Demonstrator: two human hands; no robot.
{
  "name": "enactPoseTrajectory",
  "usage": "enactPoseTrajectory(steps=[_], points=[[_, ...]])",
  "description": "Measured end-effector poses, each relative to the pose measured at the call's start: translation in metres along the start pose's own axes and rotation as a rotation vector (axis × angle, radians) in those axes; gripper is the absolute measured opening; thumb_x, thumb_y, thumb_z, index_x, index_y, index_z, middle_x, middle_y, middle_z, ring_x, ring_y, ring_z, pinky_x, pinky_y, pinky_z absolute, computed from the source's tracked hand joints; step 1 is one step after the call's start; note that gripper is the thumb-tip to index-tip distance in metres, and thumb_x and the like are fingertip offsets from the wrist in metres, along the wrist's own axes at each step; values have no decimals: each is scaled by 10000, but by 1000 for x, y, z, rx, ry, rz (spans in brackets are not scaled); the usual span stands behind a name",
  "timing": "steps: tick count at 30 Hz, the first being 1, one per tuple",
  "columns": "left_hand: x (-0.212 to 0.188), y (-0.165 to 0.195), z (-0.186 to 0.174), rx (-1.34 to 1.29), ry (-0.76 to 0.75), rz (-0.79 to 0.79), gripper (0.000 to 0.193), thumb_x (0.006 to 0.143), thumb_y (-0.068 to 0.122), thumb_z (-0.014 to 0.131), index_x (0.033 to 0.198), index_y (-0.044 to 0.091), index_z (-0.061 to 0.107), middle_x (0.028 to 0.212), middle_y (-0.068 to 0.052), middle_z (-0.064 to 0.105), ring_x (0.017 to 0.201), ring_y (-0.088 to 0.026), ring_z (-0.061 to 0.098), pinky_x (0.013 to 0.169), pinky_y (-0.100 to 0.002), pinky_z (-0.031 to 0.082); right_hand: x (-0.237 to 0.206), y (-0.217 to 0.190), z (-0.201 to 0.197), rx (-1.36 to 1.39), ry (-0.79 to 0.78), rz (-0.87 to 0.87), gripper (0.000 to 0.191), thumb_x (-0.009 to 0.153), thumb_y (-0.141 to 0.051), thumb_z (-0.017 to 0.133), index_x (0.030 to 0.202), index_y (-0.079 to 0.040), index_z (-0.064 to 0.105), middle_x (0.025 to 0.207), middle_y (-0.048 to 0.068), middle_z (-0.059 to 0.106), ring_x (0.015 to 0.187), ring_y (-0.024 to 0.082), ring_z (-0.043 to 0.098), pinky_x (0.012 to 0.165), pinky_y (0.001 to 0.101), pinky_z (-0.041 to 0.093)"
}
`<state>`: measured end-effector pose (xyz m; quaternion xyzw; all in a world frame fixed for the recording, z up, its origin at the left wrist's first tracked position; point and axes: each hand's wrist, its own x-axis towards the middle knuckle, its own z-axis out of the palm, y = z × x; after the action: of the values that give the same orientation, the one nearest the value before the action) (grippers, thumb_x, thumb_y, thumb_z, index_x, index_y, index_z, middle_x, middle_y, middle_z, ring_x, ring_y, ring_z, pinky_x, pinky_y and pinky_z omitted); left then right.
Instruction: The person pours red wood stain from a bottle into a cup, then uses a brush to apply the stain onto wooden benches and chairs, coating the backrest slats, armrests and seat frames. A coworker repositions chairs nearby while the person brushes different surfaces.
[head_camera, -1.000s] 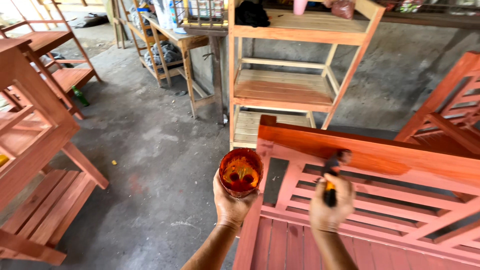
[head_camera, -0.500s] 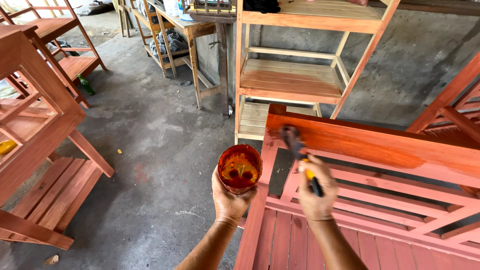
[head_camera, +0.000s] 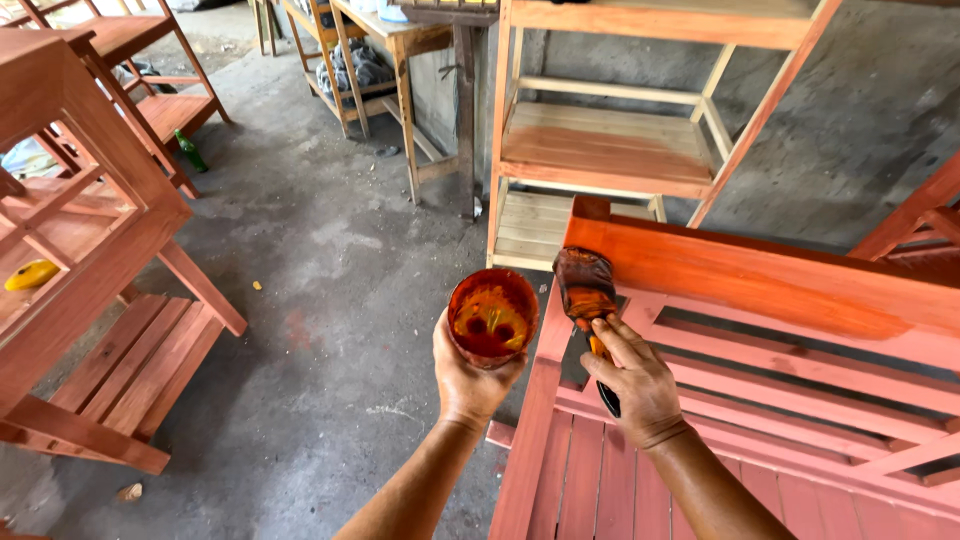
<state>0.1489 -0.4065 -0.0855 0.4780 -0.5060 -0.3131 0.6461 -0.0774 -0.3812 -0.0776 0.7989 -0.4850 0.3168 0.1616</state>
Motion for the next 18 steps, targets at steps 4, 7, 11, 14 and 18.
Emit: enactPoseTrajectory(steps=[4,7,11,14,18], points=[[1,-11,5,6,-31,-13,997,597,150,905,1435,71,371,1370,-110,508,1285,-250,575,1090,-378,522,-16,1,27,-41,-51,45,177,787,-126,735,954,-178,764,1398,101,626,1327,293,565,1029,395,531],[-1,-21,7,82,-11,51,995,590,131,891,1440,54,379,1360,-128,512,1288,-266,570,1095,-382,506,-24,4,43,-41,-90,25,201,778,-108,741,958,-195,757,1392,98,624,1334,300,564,1029,397,536],[-2,-37,11,107,-2,82,986,592,135,878,1442,45,387,1349,-135,530,1279,-274,582,1092,-381,509,-38,7,68,-21,-210,49,300,695,-81,785,959,-220,755,1383,93,621,1317,311,563,1013,414,531],[0,-50,16,151,25,96,980,591,144,897,1433,44,405,1341,-142,539,1273,-285,578,1090,-389,502,-50,14,86,67,-258,36,362,654,-57,805,969,-229,754,1303,85,655,1247,308,607,1010,419,537],[-1,-65,17,196,-4,52,991,597,136,878,1454,43,389,1344,-153,522,1290,-292,558,1121,-395,494,-52,31,93,430,-374,303,326,787,11,734,986,-247,740,1209,4,743,1089,211,727,924,304,575]])
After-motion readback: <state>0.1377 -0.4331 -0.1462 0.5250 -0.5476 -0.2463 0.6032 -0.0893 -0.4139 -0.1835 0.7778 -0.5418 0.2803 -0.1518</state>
